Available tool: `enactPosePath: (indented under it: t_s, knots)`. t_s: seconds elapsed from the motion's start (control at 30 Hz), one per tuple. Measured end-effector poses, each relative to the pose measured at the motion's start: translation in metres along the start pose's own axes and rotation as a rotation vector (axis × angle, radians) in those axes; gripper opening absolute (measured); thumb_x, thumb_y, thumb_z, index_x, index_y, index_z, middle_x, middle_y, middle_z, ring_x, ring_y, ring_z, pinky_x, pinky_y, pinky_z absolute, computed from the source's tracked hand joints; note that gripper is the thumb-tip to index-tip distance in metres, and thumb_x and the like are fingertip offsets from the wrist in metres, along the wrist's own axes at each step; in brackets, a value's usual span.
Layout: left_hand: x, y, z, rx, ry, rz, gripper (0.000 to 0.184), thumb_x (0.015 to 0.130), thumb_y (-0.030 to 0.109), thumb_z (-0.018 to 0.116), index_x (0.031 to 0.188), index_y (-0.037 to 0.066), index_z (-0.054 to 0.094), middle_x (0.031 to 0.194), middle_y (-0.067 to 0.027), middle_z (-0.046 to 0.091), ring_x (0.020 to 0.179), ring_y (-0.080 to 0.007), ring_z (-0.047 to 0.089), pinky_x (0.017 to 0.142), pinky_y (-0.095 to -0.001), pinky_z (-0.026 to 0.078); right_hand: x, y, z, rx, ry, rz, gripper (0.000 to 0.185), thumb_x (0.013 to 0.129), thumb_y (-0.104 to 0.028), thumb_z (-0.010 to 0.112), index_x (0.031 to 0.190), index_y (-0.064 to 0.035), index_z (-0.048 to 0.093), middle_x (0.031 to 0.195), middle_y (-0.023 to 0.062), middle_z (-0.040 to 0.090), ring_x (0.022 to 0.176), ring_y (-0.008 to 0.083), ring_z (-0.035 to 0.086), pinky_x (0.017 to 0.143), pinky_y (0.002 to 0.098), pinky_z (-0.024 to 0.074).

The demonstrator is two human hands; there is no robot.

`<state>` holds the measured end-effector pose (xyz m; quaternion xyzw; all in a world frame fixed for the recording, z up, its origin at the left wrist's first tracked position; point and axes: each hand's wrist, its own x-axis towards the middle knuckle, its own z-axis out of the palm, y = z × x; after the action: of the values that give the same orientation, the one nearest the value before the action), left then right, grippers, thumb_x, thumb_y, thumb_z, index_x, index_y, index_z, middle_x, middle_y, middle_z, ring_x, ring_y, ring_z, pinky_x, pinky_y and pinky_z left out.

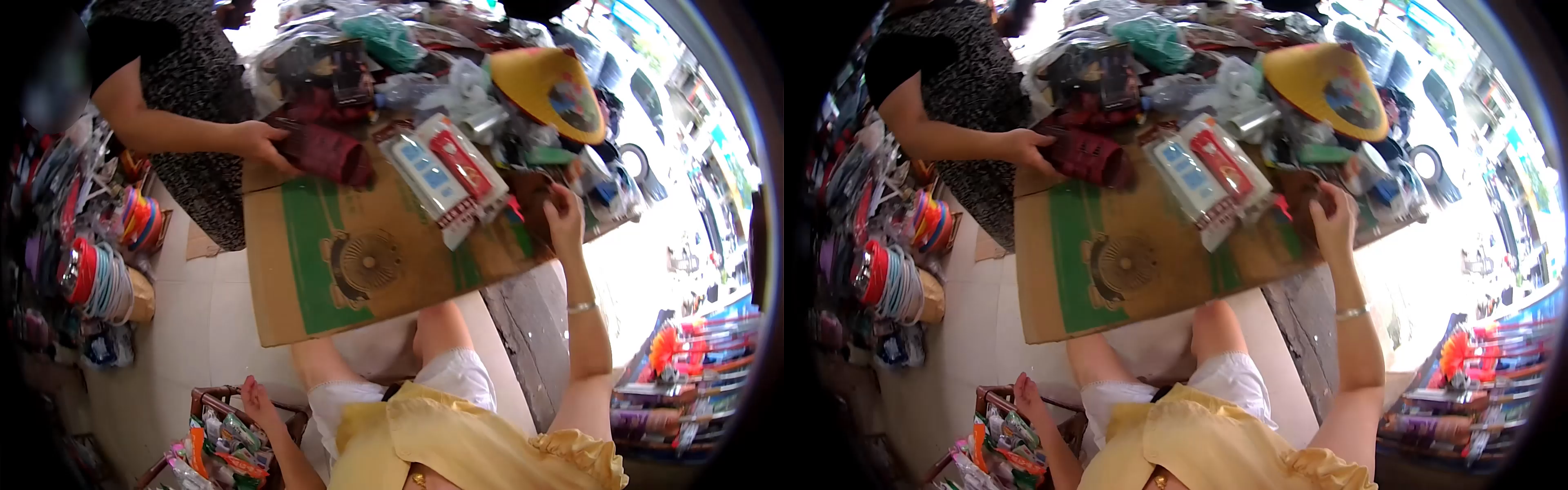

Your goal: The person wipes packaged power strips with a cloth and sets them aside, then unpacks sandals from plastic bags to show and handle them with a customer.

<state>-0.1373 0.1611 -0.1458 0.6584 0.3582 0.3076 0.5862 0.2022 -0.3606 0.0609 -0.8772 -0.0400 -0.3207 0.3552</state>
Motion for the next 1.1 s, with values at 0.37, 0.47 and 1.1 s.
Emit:
enactPosePath:
  t_s: [0.37,0.47,1.1]
  knots:
    - [0.157,0.048,0.109,-0.024,-0.075,0.047,0.032,0.084,0.003,0.053,0.115,-0.001,0.05,0.118,-0.0109,0.052,0.11,-0.0187,0.048,0.095,-0.0314,0.037,0.021,-0.158,0.107,0.315,-0.189,-0.519,0.03,0.062,0.008,0.06,0.09,-0.0028,0.056,0.091,0.0115,0.054,0.093,0.0303,0.053,0.081,0.0382,0.0428]
    - [0.191,0.076,0.145,-0.056,-0.111,0.049,0.03,0.085,0.003,0.051,0.114,-0.002,0.05,0.114,-0.0099,0.053,0.107,-0.0179,0.05,0.094,-0.0284,0.037,0.047,-0.194,0.143,0.332,-0.343,-0.567,0.03,0.063,0.007,0.06,0.091,-0.0034,0.057,0.09,0.0112,0.055,0.092,0.0293,0.053,0.078,0.0377,0.0428]
    - [0.136,0.136,-0.005,0.146,-0.233,-0.31,0.029,0.079,-0.001,0.054,0.108,-0.002,0.054,0.103,-0.0085,0.058,0.091,-0.0146,0.054,0.083,-0.0256,0.043,0.065,-0.303,0.261,0.121,-0.899,0.135,0.042,0.078,-0.022,0.06,0.117,-0.0086,0.052,0.064,0.0082,0.059,0.061,0.0245,0.059,0.059,0.0347,0.0456]
